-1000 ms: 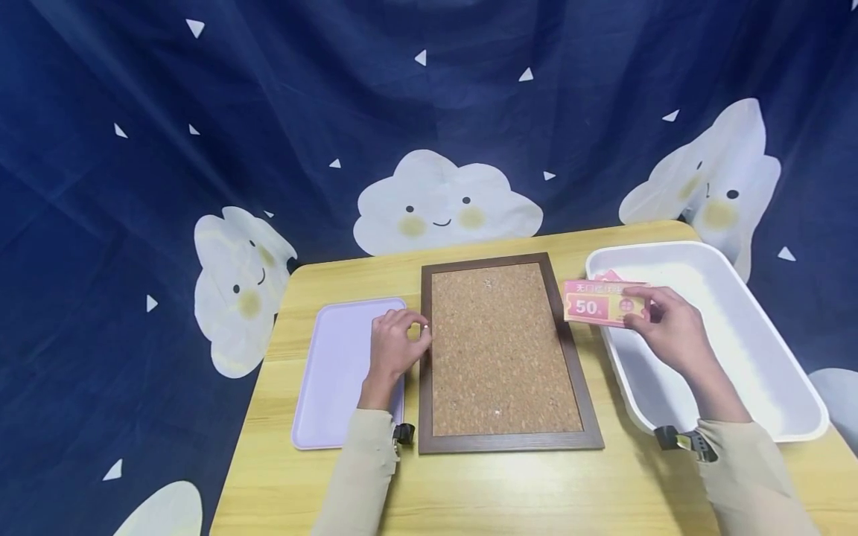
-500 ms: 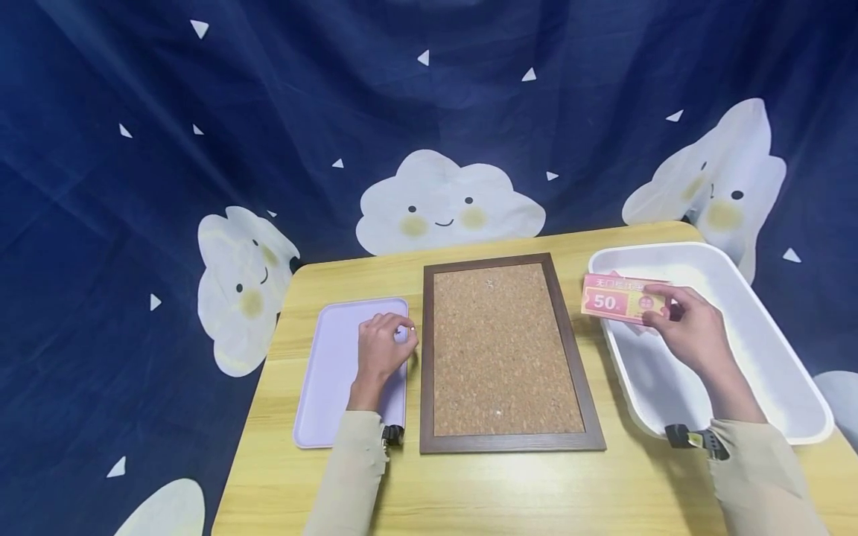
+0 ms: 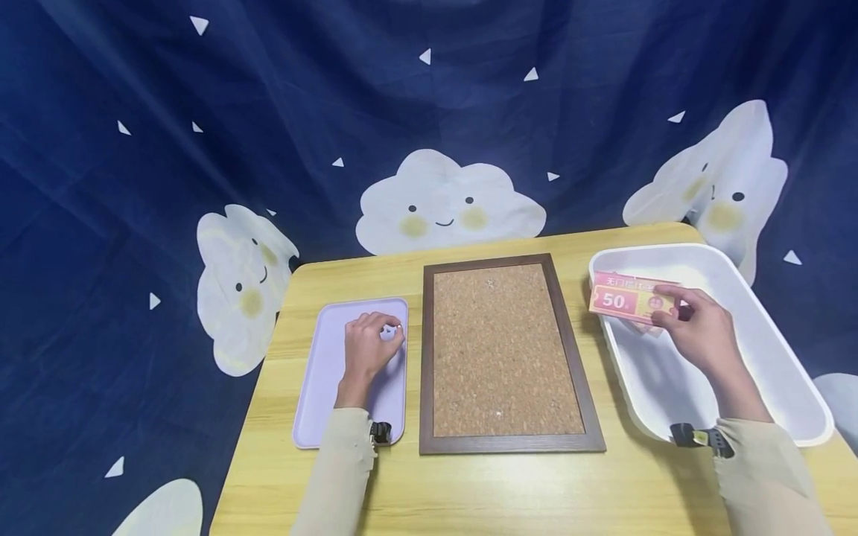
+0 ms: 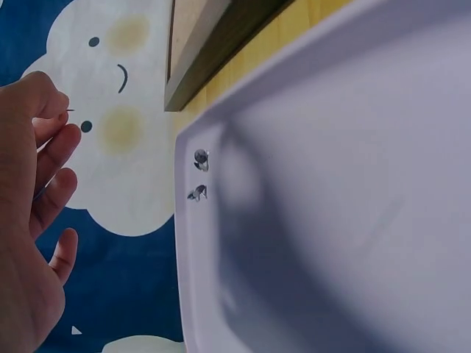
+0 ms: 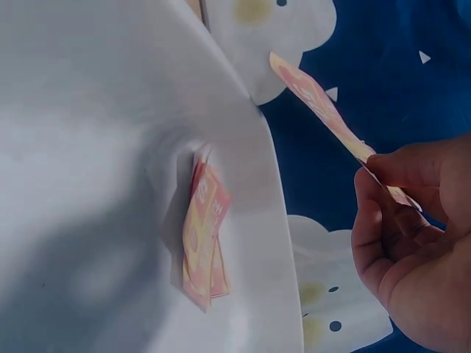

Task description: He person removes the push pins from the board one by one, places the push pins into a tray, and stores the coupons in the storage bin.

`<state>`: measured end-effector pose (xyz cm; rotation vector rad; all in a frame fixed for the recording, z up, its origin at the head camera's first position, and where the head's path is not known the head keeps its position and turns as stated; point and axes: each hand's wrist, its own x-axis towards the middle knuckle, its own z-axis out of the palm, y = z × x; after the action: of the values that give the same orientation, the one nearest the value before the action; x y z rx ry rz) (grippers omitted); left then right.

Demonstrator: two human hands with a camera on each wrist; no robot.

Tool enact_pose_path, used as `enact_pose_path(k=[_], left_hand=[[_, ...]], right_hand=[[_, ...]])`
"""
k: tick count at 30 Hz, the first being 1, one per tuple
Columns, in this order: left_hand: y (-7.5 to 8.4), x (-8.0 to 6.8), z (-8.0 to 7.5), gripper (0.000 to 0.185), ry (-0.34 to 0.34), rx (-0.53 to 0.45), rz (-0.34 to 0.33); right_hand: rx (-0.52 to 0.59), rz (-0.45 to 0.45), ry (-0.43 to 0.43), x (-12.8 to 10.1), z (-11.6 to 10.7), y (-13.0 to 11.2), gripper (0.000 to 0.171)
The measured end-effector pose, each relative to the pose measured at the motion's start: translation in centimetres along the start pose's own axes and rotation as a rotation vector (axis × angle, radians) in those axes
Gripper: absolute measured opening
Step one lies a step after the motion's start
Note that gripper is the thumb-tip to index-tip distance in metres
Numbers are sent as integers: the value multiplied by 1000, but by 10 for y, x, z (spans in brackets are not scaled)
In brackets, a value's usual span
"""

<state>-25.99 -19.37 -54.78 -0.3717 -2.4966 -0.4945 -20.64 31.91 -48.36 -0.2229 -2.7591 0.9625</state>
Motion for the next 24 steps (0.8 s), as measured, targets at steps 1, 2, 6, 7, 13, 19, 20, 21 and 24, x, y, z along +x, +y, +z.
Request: enact_pose_path(k=[1,2,6,7,13,19,20,21,24], left_hand=[[-1,0,0,9,3,1,2],[-2,1,0,9,4,3,2],[-7,1,-2,9,2,13,-10],[-9,1,-2,9,-2,16,-16],[-19,2,-4,10,-22,35,-37],[-32,-1,0,10,-23,32,-30],[-33,-2,1,10,-26,32,-33],[-34,-3,2,10,-29,35,-36],[-37,-5,4,9,-40,40,-44]], right_hand=[[2,-1,1,1,0,1,43],[5,-2,3,1,0,1,42],[5,5,8,3,0,4,42],[0,12,6,4,0,5,42],[-27,62,-20,8,-4,11,43],[-41,90,-46,9,-3,21,43],[-37,98,-54,10,-3,22,43],[-40,109,-59,10,-2,24,44],[-39,131,-71,12,-2,30,45]])
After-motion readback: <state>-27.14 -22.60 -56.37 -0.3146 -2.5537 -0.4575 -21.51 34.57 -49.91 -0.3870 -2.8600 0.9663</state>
